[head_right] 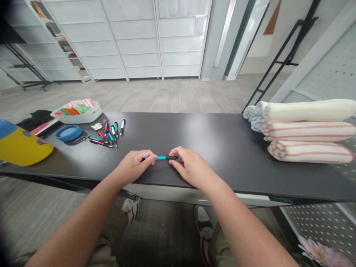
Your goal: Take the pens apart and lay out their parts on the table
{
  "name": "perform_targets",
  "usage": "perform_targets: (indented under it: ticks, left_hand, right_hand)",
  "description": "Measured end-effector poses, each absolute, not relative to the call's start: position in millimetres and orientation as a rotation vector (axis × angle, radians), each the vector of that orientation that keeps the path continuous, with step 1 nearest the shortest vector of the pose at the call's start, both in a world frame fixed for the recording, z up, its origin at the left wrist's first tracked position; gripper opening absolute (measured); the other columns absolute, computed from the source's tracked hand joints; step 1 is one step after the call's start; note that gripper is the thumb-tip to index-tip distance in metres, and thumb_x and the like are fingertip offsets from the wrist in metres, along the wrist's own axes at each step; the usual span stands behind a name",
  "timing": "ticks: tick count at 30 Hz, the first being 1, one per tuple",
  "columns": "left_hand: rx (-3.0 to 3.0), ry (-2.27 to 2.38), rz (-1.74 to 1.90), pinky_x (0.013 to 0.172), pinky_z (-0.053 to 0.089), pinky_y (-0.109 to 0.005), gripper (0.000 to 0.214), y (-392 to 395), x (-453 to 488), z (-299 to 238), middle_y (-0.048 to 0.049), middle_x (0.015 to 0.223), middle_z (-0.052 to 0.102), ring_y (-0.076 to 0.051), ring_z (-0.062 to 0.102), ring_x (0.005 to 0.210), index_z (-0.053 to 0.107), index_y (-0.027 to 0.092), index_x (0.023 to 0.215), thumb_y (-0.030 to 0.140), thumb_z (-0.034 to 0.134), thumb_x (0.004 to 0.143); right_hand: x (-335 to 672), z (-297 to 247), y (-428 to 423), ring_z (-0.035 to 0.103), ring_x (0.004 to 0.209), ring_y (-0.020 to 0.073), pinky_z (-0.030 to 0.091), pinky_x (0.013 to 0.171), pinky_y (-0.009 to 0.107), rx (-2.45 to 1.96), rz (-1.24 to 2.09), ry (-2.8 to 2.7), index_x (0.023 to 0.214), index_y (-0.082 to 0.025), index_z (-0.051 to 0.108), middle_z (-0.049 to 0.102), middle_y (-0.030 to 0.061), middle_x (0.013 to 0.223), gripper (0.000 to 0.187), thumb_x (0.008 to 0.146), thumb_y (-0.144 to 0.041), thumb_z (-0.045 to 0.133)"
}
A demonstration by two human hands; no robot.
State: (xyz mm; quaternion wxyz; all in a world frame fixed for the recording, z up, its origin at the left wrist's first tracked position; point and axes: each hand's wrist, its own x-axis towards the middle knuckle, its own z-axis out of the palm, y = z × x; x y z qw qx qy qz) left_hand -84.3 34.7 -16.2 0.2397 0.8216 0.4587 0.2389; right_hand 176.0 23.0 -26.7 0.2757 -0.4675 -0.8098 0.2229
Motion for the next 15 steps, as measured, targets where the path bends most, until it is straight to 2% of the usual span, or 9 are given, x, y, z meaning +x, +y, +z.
perform_targets:
  ticks: [3,5,9,10,12,15]
  left_hand:
    - [2.245,1.261,0.657,0.066,0.036,-0.026,0.043,35.8,-84.1,-16.1,0.004,0.07,0.064,-0.014,0.059,0.068,0.066,0.02,0.077,0.047,0.049,0.106]
    - [2.252,1.248,0.651,0.067,0.036,-0.026,0.043,36.2,-84.0,-16.3,0.0038,0.07,0.065,-0.014,0.059,0.069,0.066,0.02,0.078,0.047,0.049,0.106]
    - [2.266,1.255,0.634,0.066,0.035,-0.027,0.043,35.4,-84.1,-16.9,0.0035,0.071,0.066,-0.014,0.059,0.069,0.067,0.02,0.079,0.048,0.049,0.106]
    - [2.265,1.258,0.633,0.066,0.035,-0.027,0.043,35.1,-84.0,-16.8,0.0036,0.071,0.065,-0.014,0.059,0.069,0.067,0.02,0.079,0.048,0.049,0.106]
    - [2.259,1.257,0.639,0.066,0.035,-0.027,0.043,34.6,-83.9,-16.4,0.0038,0.07,0.064,-0.014,0.059,0.068,0.066,0.02,0.078,0.048,0.049,0.106]
    - [2.255,1.251,0.652,0.067,0.036,-0.026,0.043,34.7,-83.7,-16.2,0.0039,0.07,0.064,-0.014,0.059,0.069,0.066,0.02,0.078,0.047,0.049,0.106]
  right_hand:
    - [175.6,-24.5,23.0,0.072,0.088,0.0193,0.053,0.082,0.031,-1.198,0.597,-2.211,0.126,-0.022,0.068,0.079,0.0061,0.105,0.027,0.105,-0.035,0.058]
    - [175.4,-24.8,24.1,0.072,0.096,0.0201,0.052,0.088,0.032,-1.116,0.567,-2.259,0.119,-0.022,0.071,0.078,0.007,0.107,0.027,0.109,-0.033,0.048]
    - [176.0,-28.4,25.3,0.069,0.087,0.0184,0.051,0.08,0.029,-1.153,0.547,-2.232,0.107,-0.022,0.069,0.076,0.0039,0.097,0.011,0.103,-0.029,0.061]
    - [176.1,-29.0,24.9,0.069,0.085,0.0181,0.051,0.078,0.029,-1.18,0.558,-2.215,0.107,-0.023,0.068,0.075,0.0033,0.097,0.01,0.1,-0.029,0.065]
    - [176.0,-29.0,23.8,0.07,0.088,0.0187,0.051,0.08,0.03,-1.198,0.57,-2.201,0.116,-0.023,0.067,0.076,0.0041,0.103,0.019,0.099,-0.03,0.067]
    - [175.2,-27.5,23.2,0.07,0.101,0.0208,0.051,0.09,0.033,-1.145,0.542,-2.262,0.128,-0.023,0.066,0.075,0.0074,0.114,0.027,0.107,-0.034,0.054]
